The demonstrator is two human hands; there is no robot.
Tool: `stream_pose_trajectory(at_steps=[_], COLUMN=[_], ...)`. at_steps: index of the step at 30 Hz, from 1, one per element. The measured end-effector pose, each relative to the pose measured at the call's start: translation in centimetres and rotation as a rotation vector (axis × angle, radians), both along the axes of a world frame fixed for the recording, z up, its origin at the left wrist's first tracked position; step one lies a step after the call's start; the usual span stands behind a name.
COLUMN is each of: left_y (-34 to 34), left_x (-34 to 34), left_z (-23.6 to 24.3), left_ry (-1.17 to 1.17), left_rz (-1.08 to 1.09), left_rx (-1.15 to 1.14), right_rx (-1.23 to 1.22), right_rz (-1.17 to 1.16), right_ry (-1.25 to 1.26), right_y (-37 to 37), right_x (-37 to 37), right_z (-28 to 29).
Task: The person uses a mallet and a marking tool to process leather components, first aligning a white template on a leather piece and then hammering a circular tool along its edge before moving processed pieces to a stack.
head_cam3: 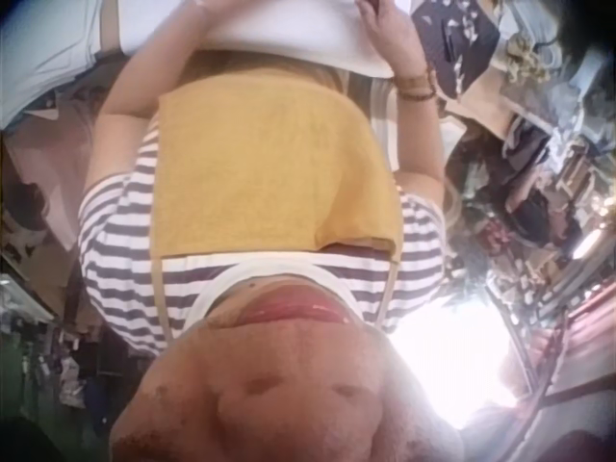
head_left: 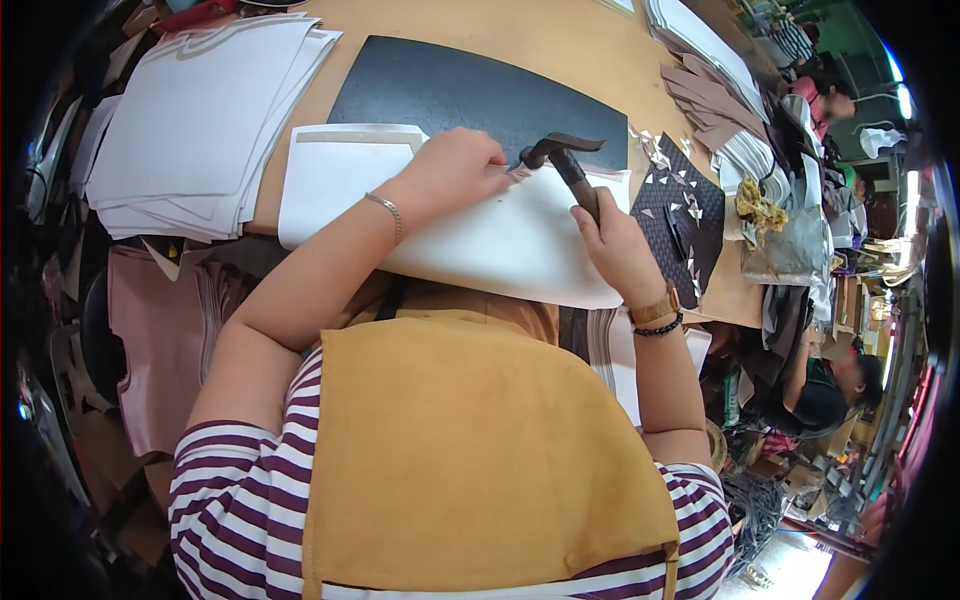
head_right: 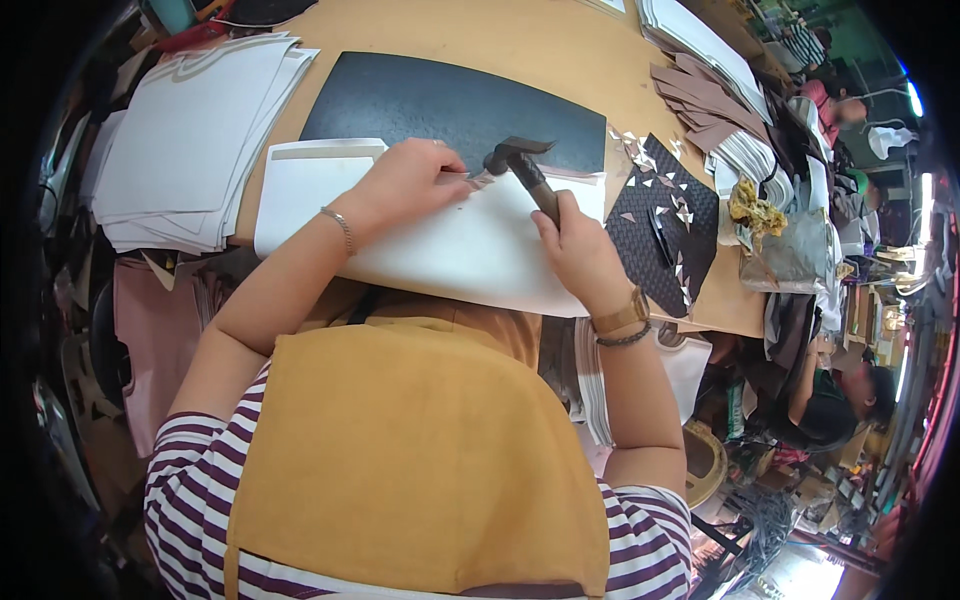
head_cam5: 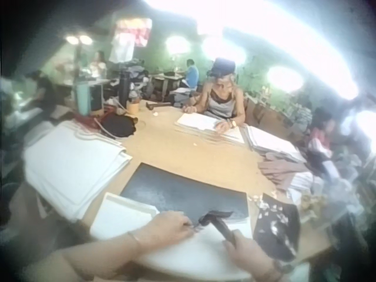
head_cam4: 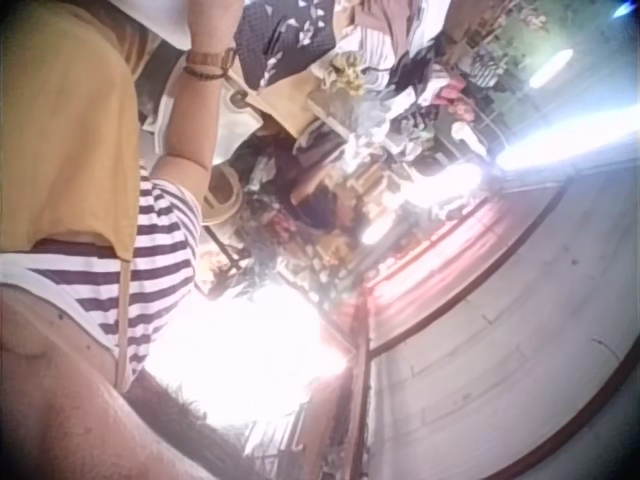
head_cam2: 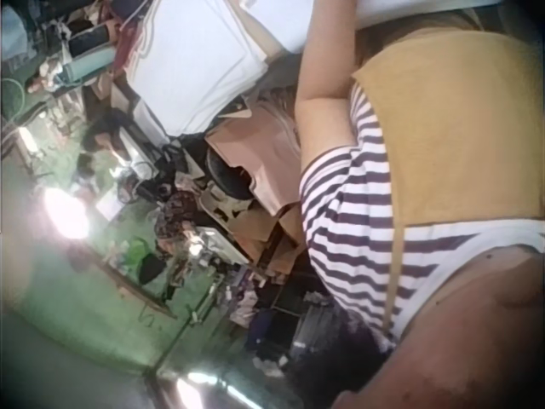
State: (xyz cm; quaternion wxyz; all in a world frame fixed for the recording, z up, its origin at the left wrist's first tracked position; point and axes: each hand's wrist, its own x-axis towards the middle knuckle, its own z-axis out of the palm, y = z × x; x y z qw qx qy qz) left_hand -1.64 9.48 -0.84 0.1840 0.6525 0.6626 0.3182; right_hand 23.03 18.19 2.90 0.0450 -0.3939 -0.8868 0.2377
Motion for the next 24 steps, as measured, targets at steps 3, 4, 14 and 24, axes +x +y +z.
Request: stream_pose_trajectory(at_steps=[3,4,14,24], left_y=[-0.4,-0.5,-1.0,-2.1], left_x=[-0.8,-0.8,-0.6,-2.7], left_z=[0.1,-0.2,-1.1,-1.2], left_ry=[-0.048,-0.026,0.195,0.243], left_rz=[-0.032,-0.049,-0.074,-0.198], left_rx=[-0.054,-0.010,0.187,0.163], right_rx=[-0.008,0.003,-0.072,-0.056], right_rz=[-0.020,0.000,0.056,0.073], right_ry=[-0.045,0.014,0.103,0.036], right_y=[-0.2,-0.4,-1.0,-1.9], right_x=[-0.6,-0.8,-0.6,-1.3], right_z=[1.4,1.6,1.7,2.5])
